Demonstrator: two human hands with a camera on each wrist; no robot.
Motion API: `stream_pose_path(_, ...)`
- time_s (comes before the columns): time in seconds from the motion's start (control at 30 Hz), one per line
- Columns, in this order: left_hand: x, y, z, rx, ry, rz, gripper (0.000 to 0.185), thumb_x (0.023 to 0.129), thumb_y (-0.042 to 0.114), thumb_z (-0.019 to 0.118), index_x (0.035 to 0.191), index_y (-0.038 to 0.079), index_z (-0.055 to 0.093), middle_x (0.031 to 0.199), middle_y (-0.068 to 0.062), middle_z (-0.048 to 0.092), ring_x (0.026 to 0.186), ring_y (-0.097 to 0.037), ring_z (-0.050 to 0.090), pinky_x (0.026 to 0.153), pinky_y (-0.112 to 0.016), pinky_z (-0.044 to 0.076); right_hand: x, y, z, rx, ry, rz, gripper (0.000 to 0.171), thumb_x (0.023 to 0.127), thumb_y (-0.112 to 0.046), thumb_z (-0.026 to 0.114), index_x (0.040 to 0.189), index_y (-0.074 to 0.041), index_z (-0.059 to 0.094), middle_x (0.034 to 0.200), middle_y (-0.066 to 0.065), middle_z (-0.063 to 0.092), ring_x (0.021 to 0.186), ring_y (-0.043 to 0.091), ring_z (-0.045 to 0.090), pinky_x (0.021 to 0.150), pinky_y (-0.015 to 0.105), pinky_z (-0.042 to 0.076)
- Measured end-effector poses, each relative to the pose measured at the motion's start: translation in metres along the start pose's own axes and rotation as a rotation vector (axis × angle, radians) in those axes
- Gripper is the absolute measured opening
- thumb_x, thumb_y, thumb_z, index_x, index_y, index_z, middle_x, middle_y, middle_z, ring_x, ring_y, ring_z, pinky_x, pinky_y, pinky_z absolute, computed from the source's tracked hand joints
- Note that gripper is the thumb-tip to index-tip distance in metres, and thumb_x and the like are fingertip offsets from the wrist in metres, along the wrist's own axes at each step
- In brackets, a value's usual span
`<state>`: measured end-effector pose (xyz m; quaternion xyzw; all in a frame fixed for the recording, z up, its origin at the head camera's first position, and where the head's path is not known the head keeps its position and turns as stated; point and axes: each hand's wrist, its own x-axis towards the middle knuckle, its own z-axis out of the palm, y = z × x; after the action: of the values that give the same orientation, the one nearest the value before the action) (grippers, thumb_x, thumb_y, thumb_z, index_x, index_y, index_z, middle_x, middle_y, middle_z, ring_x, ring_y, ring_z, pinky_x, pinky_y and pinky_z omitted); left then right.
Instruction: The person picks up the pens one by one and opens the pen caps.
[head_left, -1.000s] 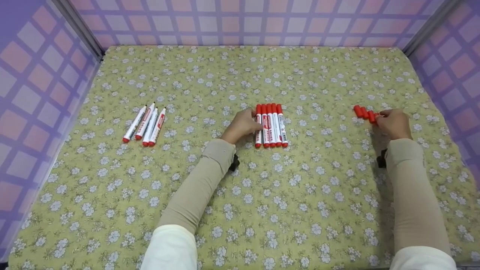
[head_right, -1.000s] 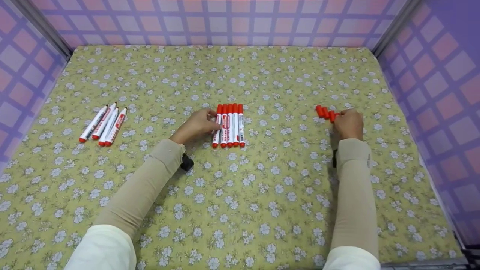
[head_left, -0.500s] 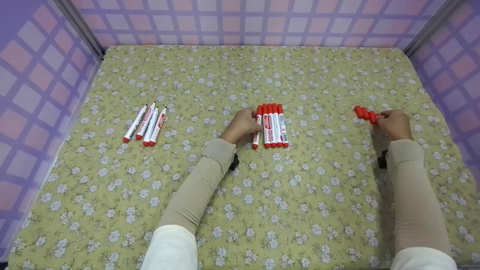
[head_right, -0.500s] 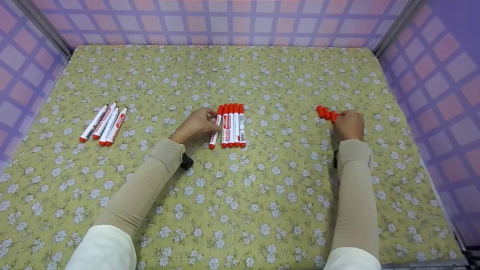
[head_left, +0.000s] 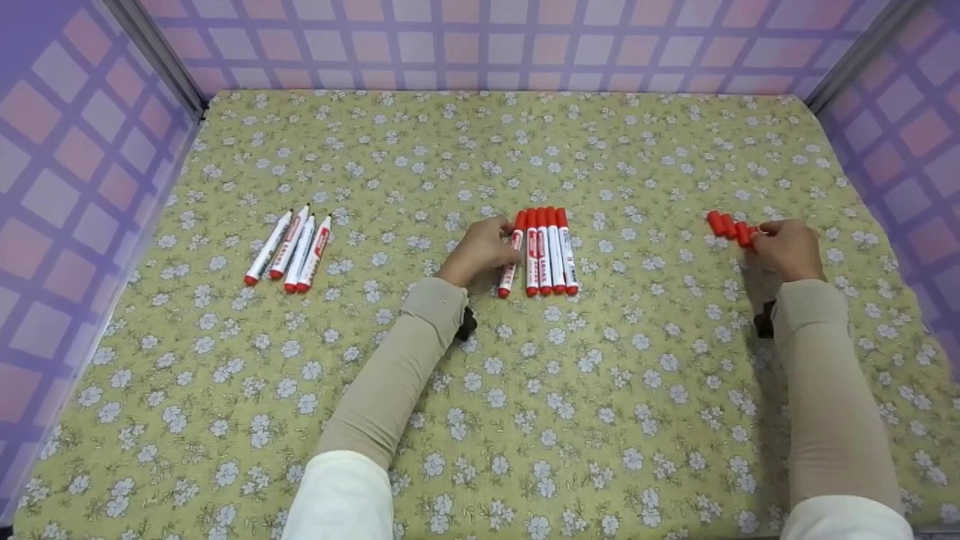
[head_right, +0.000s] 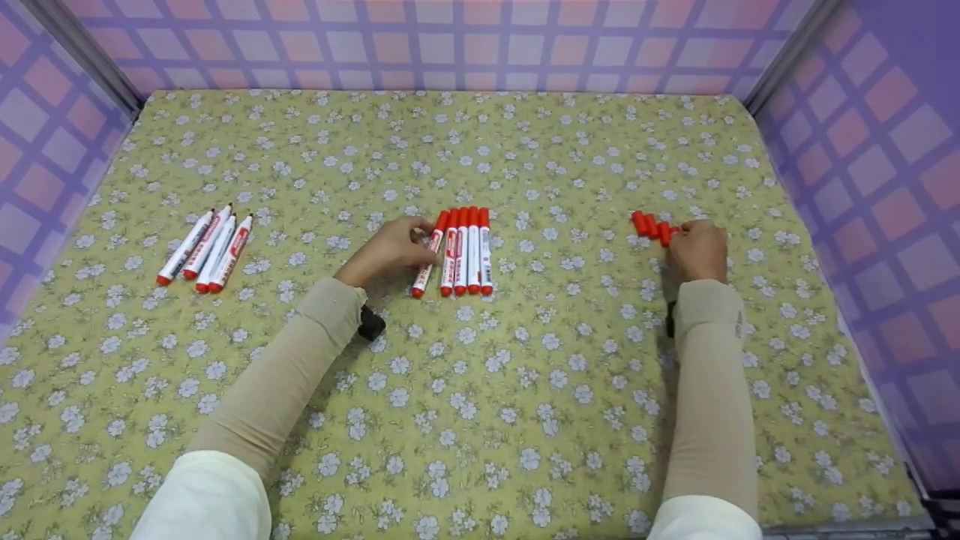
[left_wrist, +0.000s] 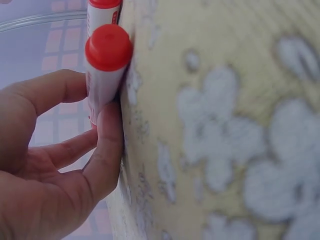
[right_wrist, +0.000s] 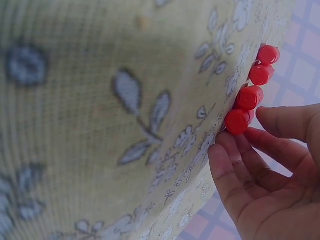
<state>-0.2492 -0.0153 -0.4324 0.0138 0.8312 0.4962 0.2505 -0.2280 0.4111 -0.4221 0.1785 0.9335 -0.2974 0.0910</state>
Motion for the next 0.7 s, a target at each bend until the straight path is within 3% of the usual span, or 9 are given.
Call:
stream_pose_path(0.13, 0.000, -0.002, -0.002, 0.034, -0.009, 0.011, 0.050, 0.082, 0.003, 0.064, 0.130, 0.006, 0.052, 0.110, -0.009, 0.060, 0.083, -0.017, 0.057, 0.068, -0.026, 0.050, 0.000, 0.001, -0.001, 0.010, -0.005, 0.009, 0.053, 0.099, -0.025, 0.042, 0.142, 0.007, 0.040, 0.135, 0.033, 0.048, 0.116, 0.037, 0.054, 0.070, 0.024, 0.049)
stream_pose_path(0.27, 0.001, -0.004, -0.006, -0.012, -0.039, 0.021, 0.053, 0.083, 0.002, 0.060, 0.134, 0.007, 0.050, 0.113, -0.011, 0.060, 0.082, -0.017, 0.058, 0.068, -0.027, 0.050, 0.001, 0.002, -0.002, 0.011, -0.005, 0.005, 0.054, 0.099, -0.026, 0.042, 0.142, 0.007, 0.039, 0.135, 0.033, 0.048, 0.114, 0.037, 0.054, 0.062, 0.018, 0.046)
stream_pose_path(0.43, 0.003, -0.006, -0.010, -0.070, -0.069, 0.036, 0.056, 0.083, 0.003, 0.058, 0.138, 0.009, 0.050, 0.114, -0.011, 0.062, 0.083, -0.017, 0.057, 0.069, -0.028, 0.048, 0.001, 0.004, -0.003, -0.004, 0.013, -0.013, 0.054, 0.098, -0.026, 0.043, 0.141, 0.008, 0.041, 0.135, 0.034, 0.047, 0.113, 0.038, 0.053, 0.070, 0.025, 0.047)
stream_pose_path(0.7, 0.005, -0.007, -0.016, -0.200, -0.116, -0.001, 0.059, 0.085, 0.001, 0.057, 0.142, 0.010, 0.047, 0.121, -0.010, 0.058, 0.087, -0.018, 0.059, 0.072, -0.029, 0.051, 0.000, 0.000, -0.003, 0.008, 0.030, -0.027, 0.054, 0.098, -0.025, 0.042, 0.142, 0.006, 0.041, 0.135, 0.033, 0.049, 0.110, 0.034, 0.055, 0.063, 0.018, 0.044)
